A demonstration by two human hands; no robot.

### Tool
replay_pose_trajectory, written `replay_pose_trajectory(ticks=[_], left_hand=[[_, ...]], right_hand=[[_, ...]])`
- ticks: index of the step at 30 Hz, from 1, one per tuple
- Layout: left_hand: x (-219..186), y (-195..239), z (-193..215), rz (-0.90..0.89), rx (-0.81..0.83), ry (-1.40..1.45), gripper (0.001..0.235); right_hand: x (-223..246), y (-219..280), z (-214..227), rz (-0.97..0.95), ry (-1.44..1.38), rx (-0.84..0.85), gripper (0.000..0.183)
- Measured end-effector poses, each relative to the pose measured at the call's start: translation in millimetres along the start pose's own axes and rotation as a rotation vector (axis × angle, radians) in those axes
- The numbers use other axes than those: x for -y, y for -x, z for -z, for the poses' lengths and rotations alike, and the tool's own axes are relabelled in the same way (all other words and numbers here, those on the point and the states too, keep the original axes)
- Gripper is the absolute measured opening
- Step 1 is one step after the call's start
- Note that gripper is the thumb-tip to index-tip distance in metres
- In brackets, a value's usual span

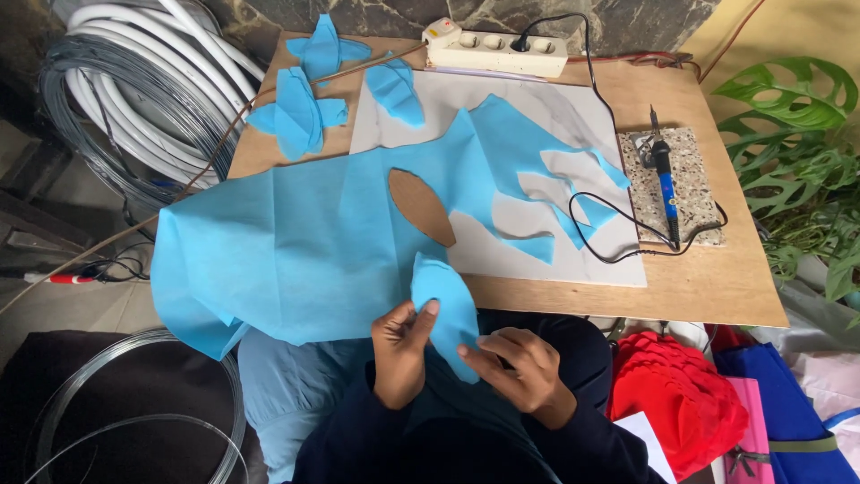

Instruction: Cutting leaf-shaped pieces from blue fabric using a heat tool.

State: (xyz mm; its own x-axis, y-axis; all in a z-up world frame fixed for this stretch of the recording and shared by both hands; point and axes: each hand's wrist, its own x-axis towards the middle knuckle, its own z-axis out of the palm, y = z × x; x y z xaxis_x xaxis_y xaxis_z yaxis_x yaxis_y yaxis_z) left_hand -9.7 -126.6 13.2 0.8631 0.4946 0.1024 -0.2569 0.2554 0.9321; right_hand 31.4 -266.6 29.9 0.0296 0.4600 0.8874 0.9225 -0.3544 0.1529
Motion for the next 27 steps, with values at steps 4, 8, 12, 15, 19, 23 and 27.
replay_pose_trajectory(ticks=[4, 8, 12, 15, 19, 23, 27], left_hand=[[37, -6, 16, 0.246, 0.087, 0.483, 0.033], [59, -7, 24, 0.158, 0.308, 0.739, 0.021], [50, -6, 21, 0.168, 0.384, 0.682, 0.017], [55, -8, 20, 0.078, 0.399, 0.654, 0.022], [67, -9, 27, 0.069, 0.358, 0.557, 0.018], [67, -8, 28, -0.079, 0.271, 0.242, 0.036], [57, -10, 27, -0.202, 0.288, 0.095, 0.039]], right_hand=[[13, 19, 6, -0.285, -0.173, -0.015, 0.028], [23, -11, 11, -0.533, -0.323, -0.051, 0.015], [26, -28, 14, -0.771, -0.591, 0.007, 0.021], [28, -35, 12, -0.846, -0.721, 0.029, 0.019], [30, -43, 14, -0.737, -0.593, 0.086, 0.013], [31, -37, 13, -0.78, -0.508, 0.143, 0.017], [31, -36, 13, -0.817, -0.47, 0.137, 0.015]])
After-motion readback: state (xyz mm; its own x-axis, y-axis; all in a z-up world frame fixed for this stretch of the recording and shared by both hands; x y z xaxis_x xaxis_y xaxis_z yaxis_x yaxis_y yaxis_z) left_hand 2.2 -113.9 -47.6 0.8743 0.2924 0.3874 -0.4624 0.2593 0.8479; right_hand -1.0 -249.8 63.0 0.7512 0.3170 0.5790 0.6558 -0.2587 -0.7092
